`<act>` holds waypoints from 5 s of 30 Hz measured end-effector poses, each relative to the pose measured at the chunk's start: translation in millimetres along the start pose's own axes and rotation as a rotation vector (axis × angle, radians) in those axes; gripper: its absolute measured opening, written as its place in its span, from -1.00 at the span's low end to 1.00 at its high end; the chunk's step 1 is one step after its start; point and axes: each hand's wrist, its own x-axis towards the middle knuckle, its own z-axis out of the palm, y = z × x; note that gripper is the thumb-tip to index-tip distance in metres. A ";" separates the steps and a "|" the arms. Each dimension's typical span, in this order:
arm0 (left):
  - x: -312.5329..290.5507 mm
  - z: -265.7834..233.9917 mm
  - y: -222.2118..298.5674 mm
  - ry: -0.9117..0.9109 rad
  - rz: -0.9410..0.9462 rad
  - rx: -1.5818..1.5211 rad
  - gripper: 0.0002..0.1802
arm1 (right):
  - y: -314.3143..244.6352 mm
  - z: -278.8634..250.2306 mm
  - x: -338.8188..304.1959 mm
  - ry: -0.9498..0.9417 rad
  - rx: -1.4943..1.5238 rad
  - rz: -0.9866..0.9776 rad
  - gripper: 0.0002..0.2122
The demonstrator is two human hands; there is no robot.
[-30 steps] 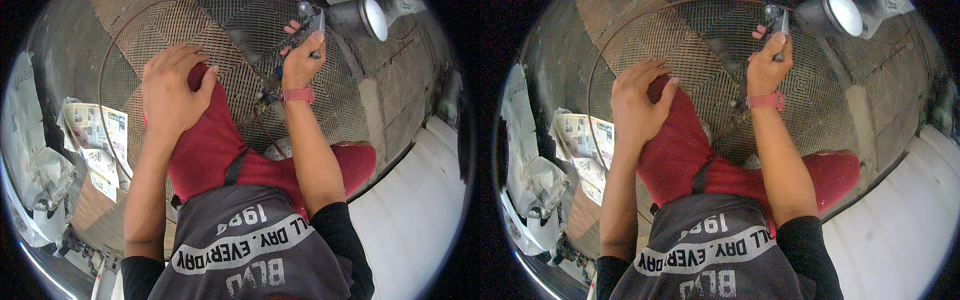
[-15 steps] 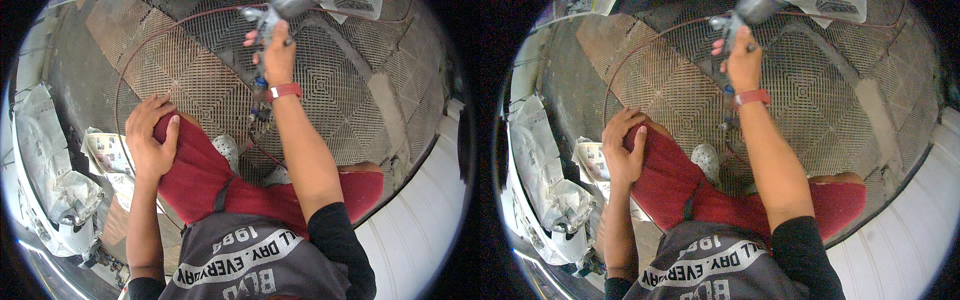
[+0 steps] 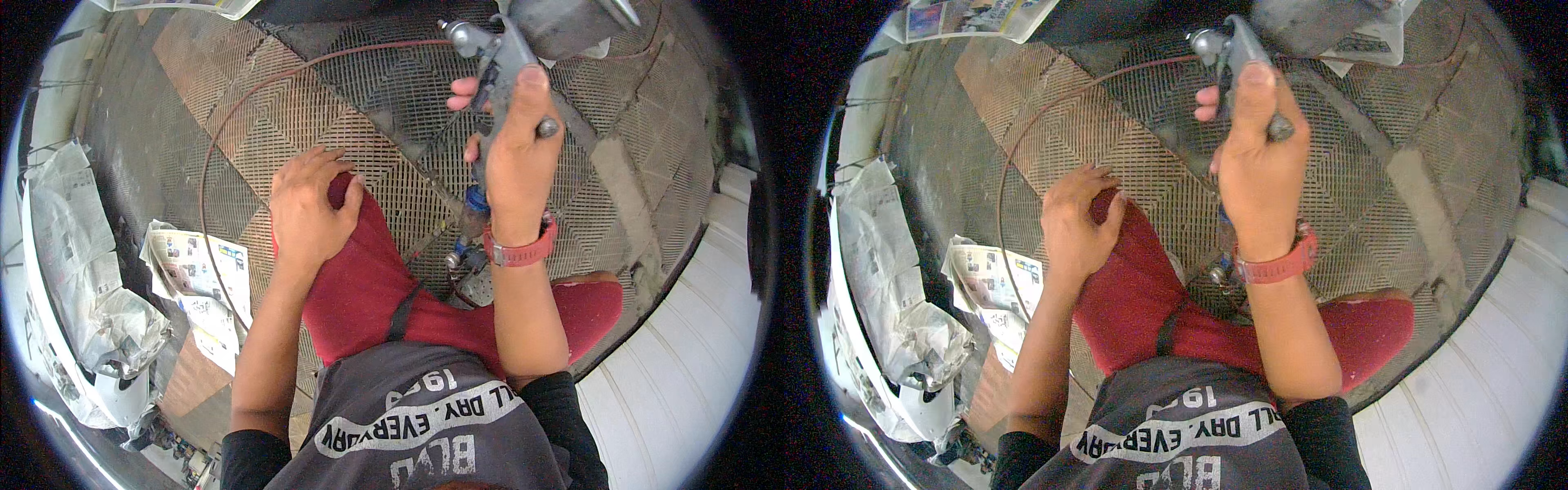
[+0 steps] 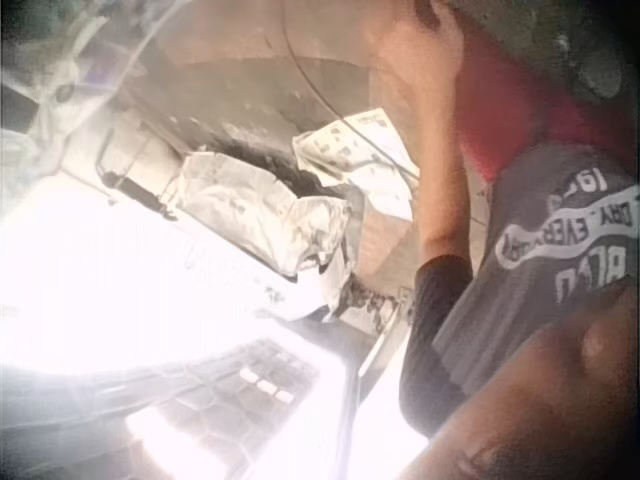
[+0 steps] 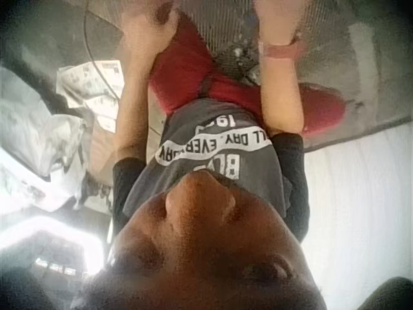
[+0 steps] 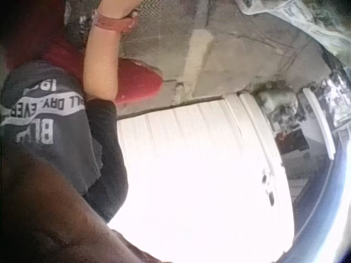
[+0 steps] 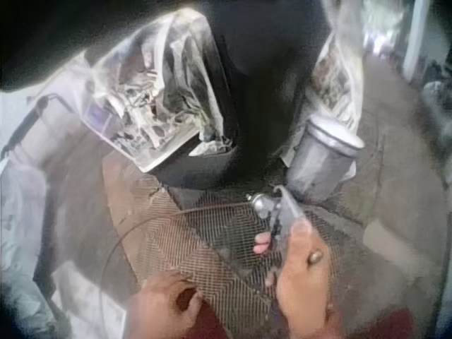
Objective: The person sits on the floor and uses a spray gun to apply black paint to a car side mirror. They move around the mirror to cover different angles and occasionally touch the surface. The person stands up briefly to walk around the vehicle before returning to the mirror to continue spraying.
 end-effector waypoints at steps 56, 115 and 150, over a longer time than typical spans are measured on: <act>1.0 2.9 -0.9 -0.024 -0.007 0.004 -0.77 | 54.3 30.5 -17.7 -0.140 -0.045 -0.071 -0.50; -8.9 -5.6 -13.4 0.047 -0.069 -0.081 -0.72 | 77.2 71.5 -33.5 -0.098 -0.221 -0.058 -0.56; -27.4 -20.8 -9.9 -0.011 -0.012 0.048 -0.79 | 152.5 -20.3 48.3 0.005 0.128 0.123 -0.44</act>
